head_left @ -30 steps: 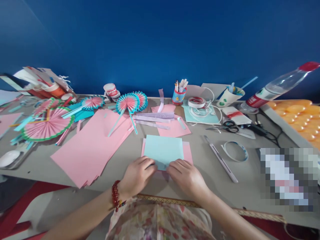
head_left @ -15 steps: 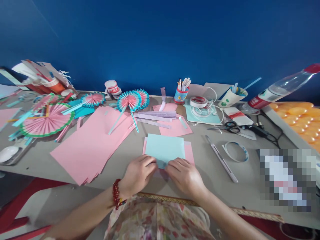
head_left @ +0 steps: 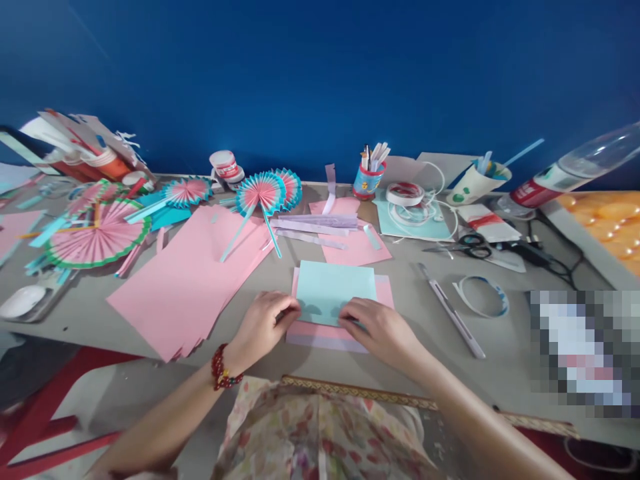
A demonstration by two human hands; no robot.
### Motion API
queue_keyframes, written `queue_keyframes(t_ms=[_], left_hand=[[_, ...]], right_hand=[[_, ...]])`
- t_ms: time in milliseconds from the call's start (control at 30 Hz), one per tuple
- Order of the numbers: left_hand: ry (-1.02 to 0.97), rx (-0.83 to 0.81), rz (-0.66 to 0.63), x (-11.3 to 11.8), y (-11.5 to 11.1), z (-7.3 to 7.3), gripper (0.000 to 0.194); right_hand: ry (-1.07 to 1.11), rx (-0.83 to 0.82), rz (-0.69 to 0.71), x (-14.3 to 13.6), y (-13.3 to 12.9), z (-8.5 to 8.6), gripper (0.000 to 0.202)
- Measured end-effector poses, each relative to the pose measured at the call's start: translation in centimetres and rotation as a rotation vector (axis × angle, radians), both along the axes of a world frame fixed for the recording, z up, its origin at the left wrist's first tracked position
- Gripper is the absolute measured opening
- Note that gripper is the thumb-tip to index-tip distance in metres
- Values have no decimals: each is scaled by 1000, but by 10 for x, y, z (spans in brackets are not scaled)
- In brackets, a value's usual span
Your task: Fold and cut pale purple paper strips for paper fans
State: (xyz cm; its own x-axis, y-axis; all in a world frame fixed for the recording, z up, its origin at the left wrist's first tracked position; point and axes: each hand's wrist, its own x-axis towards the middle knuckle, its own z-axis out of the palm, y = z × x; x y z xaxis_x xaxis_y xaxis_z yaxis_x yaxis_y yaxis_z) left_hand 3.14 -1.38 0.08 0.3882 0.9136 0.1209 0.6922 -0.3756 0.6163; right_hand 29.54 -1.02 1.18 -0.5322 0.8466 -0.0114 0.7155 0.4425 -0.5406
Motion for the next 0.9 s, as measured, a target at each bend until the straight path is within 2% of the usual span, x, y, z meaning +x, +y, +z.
queue_keyframes(t_ms=[300,633,900], left_hand=[[54,-48,-68,0,6,6,13],[124,-44,-69,3,8,10,12],[156,-103,-104,2,13,15,12]], right_hand=[[11,-77,-55,-5,2,0,11],[-32,-134,-109,-8,4,2,10],[-32,-159,-116,-7,6,0,5]])
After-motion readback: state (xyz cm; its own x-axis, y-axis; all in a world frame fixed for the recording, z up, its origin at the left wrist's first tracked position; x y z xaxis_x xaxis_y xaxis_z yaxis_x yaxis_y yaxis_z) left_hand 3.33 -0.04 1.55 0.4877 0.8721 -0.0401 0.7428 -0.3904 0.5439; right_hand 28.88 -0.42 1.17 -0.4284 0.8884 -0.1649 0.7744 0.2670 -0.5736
